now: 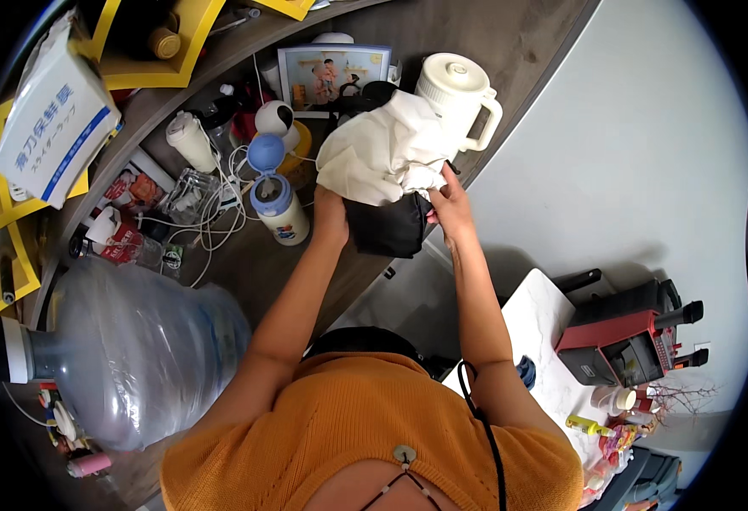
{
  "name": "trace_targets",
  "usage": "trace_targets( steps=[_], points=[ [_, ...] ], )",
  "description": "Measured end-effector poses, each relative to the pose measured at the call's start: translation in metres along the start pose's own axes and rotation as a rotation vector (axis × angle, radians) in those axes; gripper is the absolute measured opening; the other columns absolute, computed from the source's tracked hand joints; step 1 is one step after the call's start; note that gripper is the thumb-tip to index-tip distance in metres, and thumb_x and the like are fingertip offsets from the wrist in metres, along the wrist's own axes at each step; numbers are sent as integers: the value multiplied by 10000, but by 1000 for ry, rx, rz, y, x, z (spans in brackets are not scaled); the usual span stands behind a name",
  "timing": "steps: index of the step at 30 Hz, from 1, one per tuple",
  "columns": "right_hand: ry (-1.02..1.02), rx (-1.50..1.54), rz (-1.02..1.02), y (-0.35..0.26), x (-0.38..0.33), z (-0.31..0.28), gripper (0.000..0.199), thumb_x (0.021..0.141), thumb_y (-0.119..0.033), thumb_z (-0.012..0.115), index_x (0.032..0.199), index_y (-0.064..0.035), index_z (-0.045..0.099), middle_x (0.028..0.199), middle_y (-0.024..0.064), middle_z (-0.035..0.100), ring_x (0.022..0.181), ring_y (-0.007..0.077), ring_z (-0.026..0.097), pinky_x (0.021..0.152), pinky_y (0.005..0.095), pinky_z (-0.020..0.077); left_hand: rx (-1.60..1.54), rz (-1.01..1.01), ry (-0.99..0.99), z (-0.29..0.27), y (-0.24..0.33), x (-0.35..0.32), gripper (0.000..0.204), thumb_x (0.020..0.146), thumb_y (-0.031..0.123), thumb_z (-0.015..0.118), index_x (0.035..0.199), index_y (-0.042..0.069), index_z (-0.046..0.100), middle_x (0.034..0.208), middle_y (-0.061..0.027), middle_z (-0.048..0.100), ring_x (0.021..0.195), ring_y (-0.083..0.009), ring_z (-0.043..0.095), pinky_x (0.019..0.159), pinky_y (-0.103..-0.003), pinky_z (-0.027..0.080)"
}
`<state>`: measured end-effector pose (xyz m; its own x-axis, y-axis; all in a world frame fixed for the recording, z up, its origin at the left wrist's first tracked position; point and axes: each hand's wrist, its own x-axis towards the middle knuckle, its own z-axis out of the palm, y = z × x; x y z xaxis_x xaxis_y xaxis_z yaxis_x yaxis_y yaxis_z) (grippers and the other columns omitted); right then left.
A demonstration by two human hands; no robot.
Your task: The person ties a plastic bag containing apples and moves it aside, then wipes down the surface of a marble-top table with a blue cloth using cleaning spray.
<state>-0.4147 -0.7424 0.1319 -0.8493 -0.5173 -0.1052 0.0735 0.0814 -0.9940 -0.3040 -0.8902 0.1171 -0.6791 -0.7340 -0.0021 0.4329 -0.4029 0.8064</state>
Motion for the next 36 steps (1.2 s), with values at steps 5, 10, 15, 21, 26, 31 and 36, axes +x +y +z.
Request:
trace_targets(
  steps=[5, 10, 15, 21, 26, 31, 36],
  points=[
    [-22, 59, 28, -7, 8, -7, 543, 840, -186, 567, 1329, -95, 350, 765, -8, 470, 511, 55, 454, 427, 185, 386, -53, -10, 74, -6, 6, 4, 430, 878, 231, 504, 1245, 25, 415, 1234, -48, 462, 1127, -150, 434, 934, -279, 329],
    [37, 172, 67, 3, -6, -43, 469, 904, -306, 469, 1318, -110, 368, 1279, 76, 469, 582, 42, 502, 503, 168, 395, 67, 276, 142, 19, 0, -6, 425, 892, 154, 472, 1275, -5, 377, 1271, -85, 429, 1180, -163, 383, 988, -281, 269],
    [40, 132, 205, 56, -32, -84, 410, 897, -303, 479, 1266, -127, 445, 1184, 14, 534, 615, 51, 511, 593, 209, 421, 314, 645, 184, 51, 8, -31, 414, 845, 60, 489, 1243, -12, 402, 1222, -129, 438, 1170, -201, 373, 995, -299, 262],
    [253, 157, 374, 126, -87, -144, 350, 891, -235, 493, 1217, -109, 491, 1117, 7, 559, 621, 60, 510, 584, 204, 422, 672, 1034, -22, 51, -32, -56, 396, 859, 90, 504, 1223, -26, 403, 1342, -164, 247, 1215, -232, 306, 1018, -358, 218],
    [430, 235, 366, 157, -126, -171, 332, 889, -209, 497, 1204, -103, 499, 1103, 12, 564, 627, 64, 518, 576, 196, 422, 679, 495, 27, 67, -43, -74, 349, 908, 129, 406, 1229, -8, 415, 1269, -135, 399, 1169, -209, 373, 995, -282, 255],
    [679, 329, 448, 189, -175, -207, 310, 877, -176, 500, 1180, -115, 519, 1041, 21, 598, 628, 82, 551, 557, 212, 430, 816, 406, -64, 43, -60, -90, 277, 903, 91, 385, 1148, -25, 445, 1187, -124, 439, 1091, -207, 419, 959, -312, 294],
    [1130, -238, 234, 236, -216, -234, 266, 827, -138, 542, 1086, -95, 586, 883, 102, 639, 641, 180, 613, 600, 298, 479, 767, 424, -648, 74, -85, -112, 188, 888, 25, 408, 1053, -13, 490, 975, -81, 503, 890, -153, 482, 828, -287, 391]
  ],
)
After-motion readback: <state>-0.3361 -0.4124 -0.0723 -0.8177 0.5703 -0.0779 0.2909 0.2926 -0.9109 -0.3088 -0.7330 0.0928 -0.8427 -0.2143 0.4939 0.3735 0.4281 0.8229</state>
